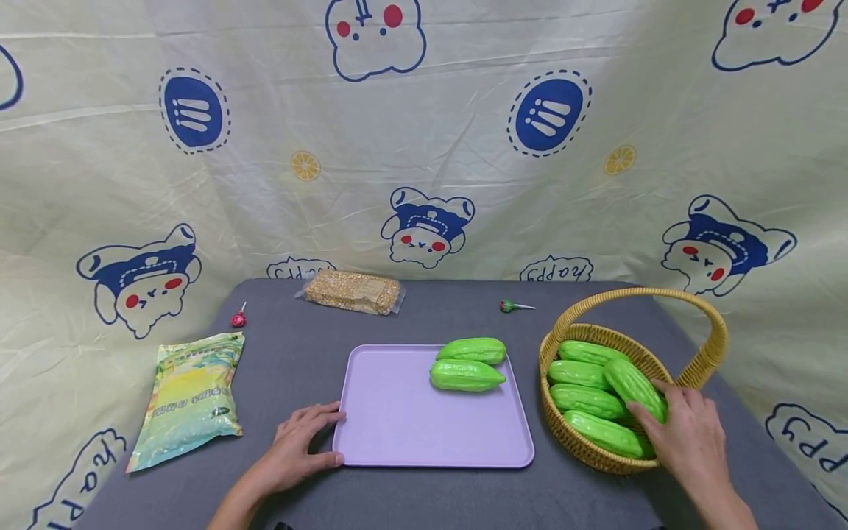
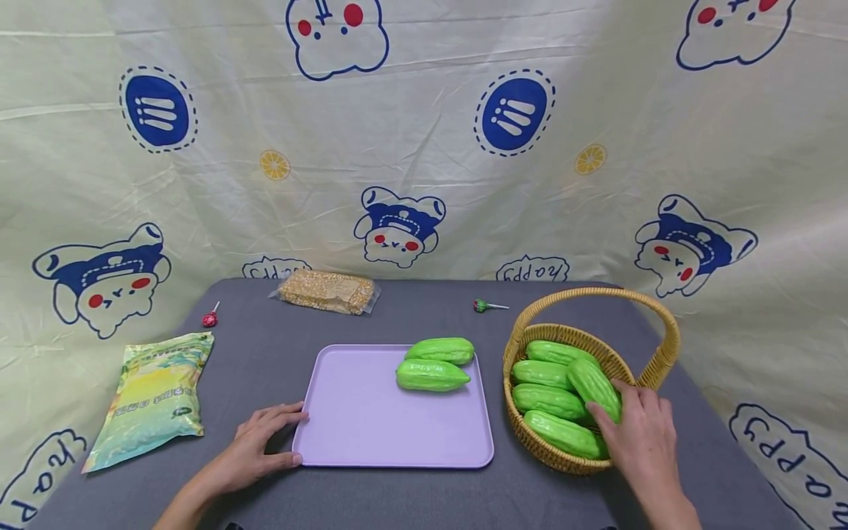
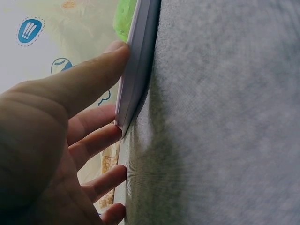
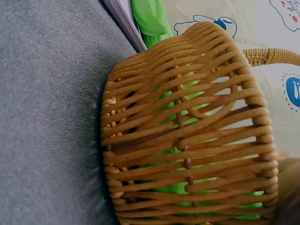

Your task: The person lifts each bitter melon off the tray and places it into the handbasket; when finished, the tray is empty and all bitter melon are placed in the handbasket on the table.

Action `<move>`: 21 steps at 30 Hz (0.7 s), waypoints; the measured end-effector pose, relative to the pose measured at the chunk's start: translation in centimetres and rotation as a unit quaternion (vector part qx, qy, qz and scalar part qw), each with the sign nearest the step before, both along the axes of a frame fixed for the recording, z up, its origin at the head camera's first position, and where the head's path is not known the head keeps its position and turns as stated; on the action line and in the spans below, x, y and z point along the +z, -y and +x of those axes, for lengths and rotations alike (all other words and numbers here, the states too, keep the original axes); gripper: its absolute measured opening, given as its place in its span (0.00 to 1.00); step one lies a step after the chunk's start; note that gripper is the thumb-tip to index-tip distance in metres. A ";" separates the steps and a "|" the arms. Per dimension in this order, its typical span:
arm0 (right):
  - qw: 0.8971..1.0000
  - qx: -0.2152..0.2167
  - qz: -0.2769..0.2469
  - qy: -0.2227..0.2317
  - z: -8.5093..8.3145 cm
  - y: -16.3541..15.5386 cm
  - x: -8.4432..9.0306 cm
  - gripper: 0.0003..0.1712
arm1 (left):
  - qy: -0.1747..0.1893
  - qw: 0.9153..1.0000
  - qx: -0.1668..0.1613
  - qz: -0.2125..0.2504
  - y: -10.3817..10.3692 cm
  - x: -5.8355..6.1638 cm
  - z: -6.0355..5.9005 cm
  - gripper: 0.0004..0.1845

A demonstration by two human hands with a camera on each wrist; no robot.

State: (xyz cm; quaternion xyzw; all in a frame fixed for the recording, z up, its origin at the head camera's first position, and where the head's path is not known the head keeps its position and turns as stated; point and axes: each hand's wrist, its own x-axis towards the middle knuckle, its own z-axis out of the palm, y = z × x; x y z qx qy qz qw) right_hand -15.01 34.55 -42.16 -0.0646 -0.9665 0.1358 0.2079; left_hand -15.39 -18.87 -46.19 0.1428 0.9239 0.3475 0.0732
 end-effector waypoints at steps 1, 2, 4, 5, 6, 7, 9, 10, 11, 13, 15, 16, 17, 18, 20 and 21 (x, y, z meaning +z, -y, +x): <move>1.000 0.005 -0.001 0.003 0.0 -0.1 0.0 0.35 | -0.001 1.000 0.000 0.000 0.0 0.0 0.0 0.33; 1.000 0.011 -0.002 0.006 0.1 -0.2 0.0 0.35 | -0.002 1.000 0.000 -0.001 0.0 0.0 0.0 0.33; 1.000 0.021 -0.003 0.014 0.2 -0.3 0.1 0.35 | -0.003 1.000 0.001 -0.001 0.0 0.0 0.0 0.33; 1.000 0.026 -0.004 0.016 0.3 -0.4 0.1 0.35 | -0.003 1.000 -0.001 -0.003 0.0 0.0 0.0 0.33; 0.999 0.031 -0.003 0.018 0.3 -0.5 0.1 0.35 | -0.003 1.000 -0.001 -0.004 0.0 0.0 0.0 0.33; 0.999 0.035 -0.002 0.020 0.4 -0.5 0.1 0.35 | -0.003 1.000 -0.002 -0.004 0.0 0.0 0.0 0.33; 0.999 0.043 0.000 0.023 0.4 -0.7 0.1 0.35 | -0.002 1.000 -0.002 -0.005 0.1 -0.1 0.0 0.33; 0.999 0.046 0.002 0.022 0.5 -0.7 0.1 0.35 | -0.002 1.000 -0.003 -0.006 0.1 -0.1 0.0 0.33; 0.999 0.050 0.003 0.022 0.5 -0.8 0.1 0.35 | -0.002 1.000 -0.003 -0.007 0.1 -0.1 0.0 0.33; 0.998 0.057 0.006 0.020 0.5 -1.0 0.0 0.36 | -0.001 1.000 -0.002 -0.006 0.1 -0.1 0.0 0.33; 0.998 0.064 0.008 0.018 0.6 -1.1 0.0 0.37 | -0.001 1.000 -0.003 -0.005 0.0 -0.1 0.0 0.32; 0.997 0.069 0.011 0.016 0.6 -1.2 0.0 0.37 | -0.001 1.000 -0.003 -0.005 0.0 -0.1 0.0 0.32; 0.997 0.075 0.014 0.013 0.7 -1.3 0.0 0.37 | -0.001 1.000 -0.003 -0.005 0.0 -0.2 0.0 0.32; 0.997 0.080 0.016 0.012 0.8 -1.4 0.0 0.37 | -0.002 1.000 -0.004 -0.005 0.0 -0.2 0.0 0.32; 0.995 0.092 0.022 0.008 0.8 -1.5 0.0 0.37 | -0.005 1.000 -0.005 -0.006 0.0 -0.2 0.0 0.33; 0.995 0.097 0.025 0.006 0.8 -1.6 0.0 0.37 | -0.006 1.000 -0.005 -0.005 0.0 -0.2 0.0 0.32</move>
